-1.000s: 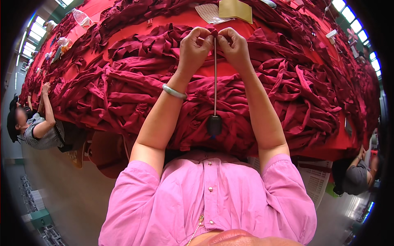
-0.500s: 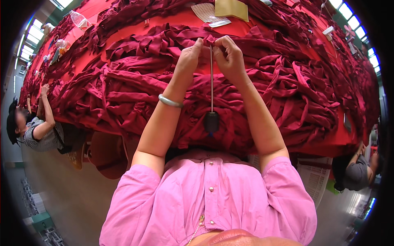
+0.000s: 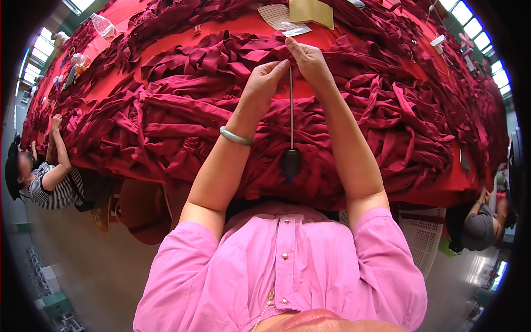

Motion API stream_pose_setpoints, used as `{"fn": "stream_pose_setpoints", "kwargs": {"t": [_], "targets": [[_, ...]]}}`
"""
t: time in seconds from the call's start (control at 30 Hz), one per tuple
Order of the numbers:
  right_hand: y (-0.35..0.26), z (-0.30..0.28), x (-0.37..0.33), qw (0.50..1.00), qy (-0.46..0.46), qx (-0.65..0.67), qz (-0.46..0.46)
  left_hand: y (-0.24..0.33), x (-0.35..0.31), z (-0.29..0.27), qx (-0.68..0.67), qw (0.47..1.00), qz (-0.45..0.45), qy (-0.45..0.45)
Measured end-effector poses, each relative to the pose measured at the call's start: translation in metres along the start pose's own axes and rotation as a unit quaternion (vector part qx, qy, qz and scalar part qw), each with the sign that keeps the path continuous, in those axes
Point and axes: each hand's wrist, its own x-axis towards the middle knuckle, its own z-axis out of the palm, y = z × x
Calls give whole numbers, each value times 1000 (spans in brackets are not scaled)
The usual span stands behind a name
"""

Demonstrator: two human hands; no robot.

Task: The person repeatedly picks up strips of fabric, threads and bunches each strip onto a vertical metal rod, and removes the gathered fabric from the rod.

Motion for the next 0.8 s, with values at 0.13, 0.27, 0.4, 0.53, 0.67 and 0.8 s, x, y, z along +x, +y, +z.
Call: {"fn": "stream_pose_setpoints", "kwargs": {"t": [0.13,0.27,0.4,0.53,0.67,0.8], "targets": [[5,15,-15,994,94,-28,-38,11,-3,-1,21,996,-79,48],[-1,37,-47,963,188,-152,-121,13,28,-5,-114,991,-53,-41],[4,15,-73,971,124,-189,-80,4,16,-3,9,999,6,-33],[6,-11,-24,994,106,-9,-37,1,-27,11,62,998,-21,3],[20,6,-3,996,78,-5,-32,6,-26,7,112,993,-30,31],[-1,36,-85,936,162,-287,-121,26,-15,-1,63,992,-47,99]]}}
